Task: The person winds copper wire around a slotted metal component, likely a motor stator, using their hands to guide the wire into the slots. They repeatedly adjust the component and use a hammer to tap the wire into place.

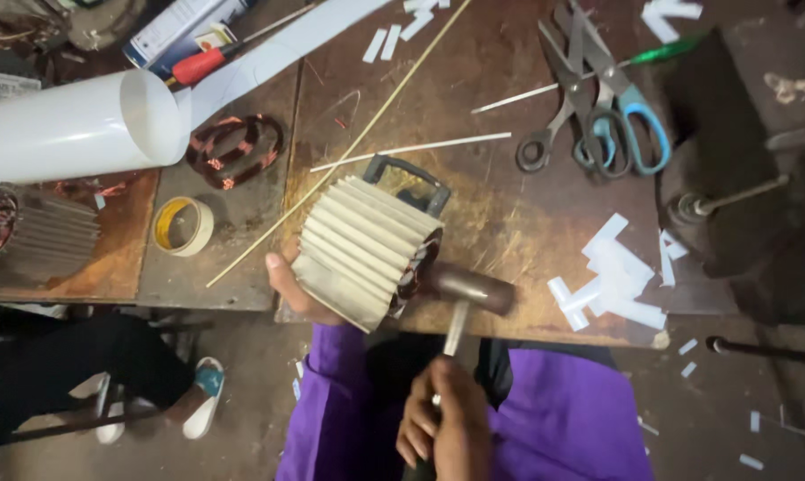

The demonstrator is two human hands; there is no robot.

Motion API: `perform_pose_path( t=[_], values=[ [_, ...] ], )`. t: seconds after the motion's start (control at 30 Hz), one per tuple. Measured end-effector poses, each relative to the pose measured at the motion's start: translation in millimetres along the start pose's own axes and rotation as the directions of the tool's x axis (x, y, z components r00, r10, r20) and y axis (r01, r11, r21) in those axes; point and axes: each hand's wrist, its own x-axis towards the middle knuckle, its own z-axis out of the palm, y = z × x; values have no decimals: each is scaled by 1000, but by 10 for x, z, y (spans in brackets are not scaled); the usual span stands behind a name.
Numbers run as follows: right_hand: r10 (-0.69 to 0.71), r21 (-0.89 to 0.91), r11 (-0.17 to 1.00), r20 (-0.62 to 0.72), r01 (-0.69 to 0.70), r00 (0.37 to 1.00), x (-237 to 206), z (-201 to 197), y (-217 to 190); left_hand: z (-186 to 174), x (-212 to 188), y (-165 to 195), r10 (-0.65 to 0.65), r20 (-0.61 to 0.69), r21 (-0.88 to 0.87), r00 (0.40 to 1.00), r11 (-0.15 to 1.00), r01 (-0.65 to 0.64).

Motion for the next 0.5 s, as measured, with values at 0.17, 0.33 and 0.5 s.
perform_pose_path(
  t=[0.17,0.33,0.5],
  values=[
    [32,77,983,821,-166,570,195,234,-230,-23,6,4,112,-18,166,994,980,-107],
    [90,-186,982,596,28,798,252,604,-489,-25,-26,-1,17,9,32,1000,999,-18],
    [-279,-164,941,127,297,952,17,661,-296,-55,-12,-7,37,12,65,999,997,-37]
  ],
)
